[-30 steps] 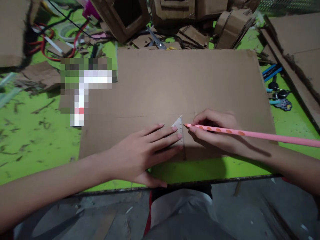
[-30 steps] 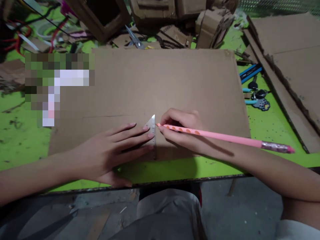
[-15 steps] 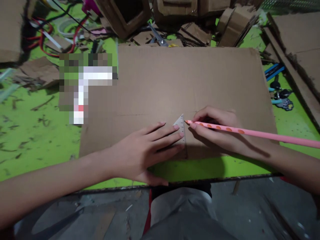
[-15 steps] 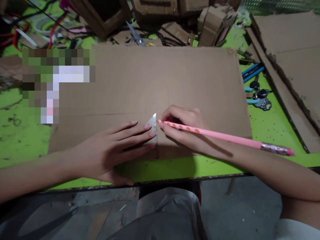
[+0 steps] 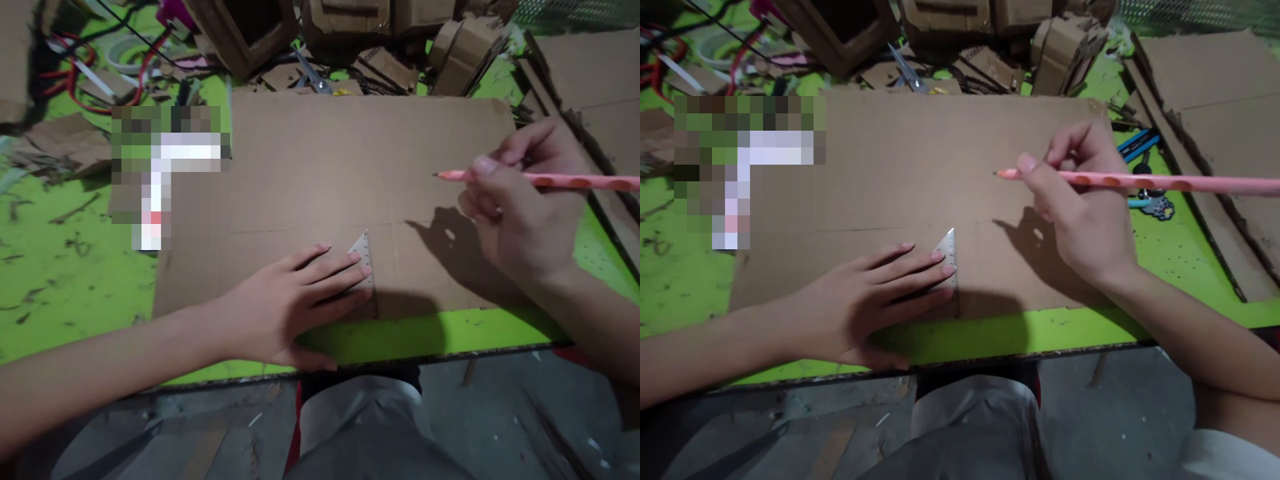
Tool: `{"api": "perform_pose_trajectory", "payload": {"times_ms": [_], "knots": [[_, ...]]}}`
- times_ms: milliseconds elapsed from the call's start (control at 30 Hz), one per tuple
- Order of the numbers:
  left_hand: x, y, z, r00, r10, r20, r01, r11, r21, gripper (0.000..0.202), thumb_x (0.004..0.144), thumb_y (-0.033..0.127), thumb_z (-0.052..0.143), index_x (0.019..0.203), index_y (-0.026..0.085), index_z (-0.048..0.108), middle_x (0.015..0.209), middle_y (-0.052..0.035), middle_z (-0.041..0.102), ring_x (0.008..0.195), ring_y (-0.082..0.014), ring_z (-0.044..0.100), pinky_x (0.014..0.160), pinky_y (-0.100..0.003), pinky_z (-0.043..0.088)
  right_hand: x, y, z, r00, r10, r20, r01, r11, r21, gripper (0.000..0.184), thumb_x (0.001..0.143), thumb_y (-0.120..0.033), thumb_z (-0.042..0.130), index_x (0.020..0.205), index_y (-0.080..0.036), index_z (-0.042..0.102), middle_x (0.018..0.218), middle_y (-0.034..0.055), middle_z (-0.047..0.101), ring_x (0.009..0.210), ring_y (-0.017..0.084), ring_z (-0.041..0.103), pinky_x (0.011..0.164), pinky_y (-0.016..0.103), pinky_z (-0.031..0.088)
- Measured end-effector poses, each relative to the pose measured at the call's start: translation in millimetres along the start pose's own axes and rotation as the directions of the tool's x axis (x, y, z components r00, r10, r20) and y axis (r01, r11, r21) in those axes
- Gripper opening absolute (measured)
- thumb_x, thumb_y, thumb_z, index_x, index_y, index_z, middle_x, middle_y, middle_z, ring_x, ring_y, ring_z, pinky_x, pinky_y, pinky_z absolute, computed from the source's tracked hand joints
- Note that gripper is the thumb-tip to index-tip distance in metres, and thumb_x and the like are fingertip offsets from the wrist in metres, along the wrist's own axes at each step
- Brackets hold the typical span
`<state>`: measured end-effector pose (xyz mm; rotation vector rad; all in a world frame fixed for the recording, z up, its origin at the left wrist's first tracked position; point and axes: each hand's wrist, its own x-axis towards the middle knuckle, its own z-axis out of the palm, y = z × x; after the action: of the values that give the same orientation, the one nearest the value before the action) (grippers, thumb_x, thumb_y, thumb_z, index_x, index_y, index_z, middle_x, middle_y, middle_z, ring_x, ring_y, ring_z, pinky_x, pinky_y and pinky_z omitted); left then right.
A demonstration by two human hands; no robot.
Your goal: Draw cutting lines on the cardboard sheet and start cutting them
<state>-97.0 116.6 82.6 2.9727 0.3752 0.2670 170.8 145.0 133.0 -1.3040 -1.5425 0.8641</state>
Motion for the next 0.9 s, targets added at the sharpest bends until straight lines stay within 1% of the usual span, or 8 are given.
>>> {"api": "perform_pose_trajectory", "payload": {"times_ms": [100,200,300,367,467,600,767,900], "knots": [[0,0,-0.1,1.0,0.005,0.004,-0.005,1.0,0.0,0.071,0.088,0.06,0.041,0.14,0.013,0.04,0.15,-0.0113,0.038,0.139,-0.0287,0.032,0.117,-0.044,0.01,2,-2,-2,0.99,-0.084,-0.116,0.088,0.996,0.03,0.022,0.079,-0.034,0.07,0.073,-0.028,0.05,0.057,-0.0058,0.039,0.045,0.009,0.034,0.043,0.029,0.026],[0,1,-0.3,1.0,0.006,0.015,-0.006,1.0,0.004,0.072,0.087,0.062,0.04,0.141,0.013,0.04,0.15,-0.0114,0.036,0.139,-0.0289,0.031,0.117,-0.044,0.006,-3,-4,2,0.996,-0.091,-0.021,0.091,0.996,-0.021,0.017,0.076,-0.035,0.073,0.076,-0.026,0.059,0.063,-0.0046,0.052,0.049,0.009,0.044,0.045,0.027,0.032],[1,1,-0.7,1.0,0.0,0.028,0.0,1.0,0.011,0.073,0.087,0.063,0.039,0.142,0.014,0.039,0.152,-0.0113,0.034,0.14,-0.029,0.03,0.117,-0.045,0.005,-10,-8,5,0.992,0.006,0.129,0.001,0.999,-0.053,0.018,0.074,-0.034,0.074,0.075,-0.023,0.06,0.065,-0.0034,0.057,0.05,0.008,0.047,0.043,0.025,0.031],[2,1,-1.0,1.0,-0.001,0.029,0.001,1.0,0.011,0.072,0.088,0.062,0.039,0.142,0.014,0.038,0.152,-0.0112,0.033,0.14,-0.0283,0.03,0.117,-0.045,0.004,-15,-10,9,0.978,0.07,0.197,-0.059,0.996,-0.061,0.021,0.072,-0.031,0.075,0.07,-0.022,0.056,0.063,-0.0034,0.055,0.049,0.007,0.044,0.042,0.024,0.028],[4,0,-0.9,1.0,-0.002,0.025,0.002,1.0,0.007,0.071,0.088,0.061,0.039,0.142,0.014,0.038,0.152,-0.0111,0.033,0.141,-0.0282,0.028,0.117,-0.046,0.005,-20,-7,16,0.959,0.139,0.248,-0.128,0.99,-0.058,0.023,0.074,-0.023,0.069,0.067,-0.021,0.048,0.059,-0.0044,0.049,0.048,0.007,0.041,0.041,0.024,0.024],[5,-1,0.5,0.999,-0.01,0.032,0.01,1.0,-0.025,0.069,0.089,0.059,0.039,0.142,0.015,0.038,0.153,-0.0105,0.031,0.141,-0.0281,0.027,0.117,-0.047,0.01,-24,3,24,0.933,0.182,0.309,-0.173,0.983,-0.057,0.024,0.076,-0.019,0.062,0.067,-0.022,0.039,0.057,-0.0055,0.044,0.047,0.007,0.037,0.042,0.023,0.023],[4,-1,1.9,1.0,-0.012,0.018,0.013,0.999,-0.042,0.07,0.088,0.059,0.04,0.142,0.015,0.037,0.153,-0.0114,0.032,0.142,-0.0284,0.026,0.117,-0.048,0.011,-25,11,25,0.937,0.182,0.3,-0.168,0.983,-0.071,0.028,0.077,-0.022,0.061,0.066,-0.022,0.035,0.055,-0.006,0.041,0.048,0.007,0.034,0.044,0.023,0.022],[4,-1,1.4,0.999,-0.01,0.036,0.012,0.999,-0.042,0.069,0.089,0.058,0.039,0.143,0.015,0.037,0.153,-0.0115,0.03,0.142,-0.0282,0.025,0.117,-0.049,0.011,-28,10,23,0.962,0.134,0.239,-0.09,0.978,-0.188,0.023,0.078,-0.026,0.063,0.071,-0.022,0.042,0.059,-0.0045,0.048,0.051,0.009,0.039,0.046,0.024,0.024]]}}
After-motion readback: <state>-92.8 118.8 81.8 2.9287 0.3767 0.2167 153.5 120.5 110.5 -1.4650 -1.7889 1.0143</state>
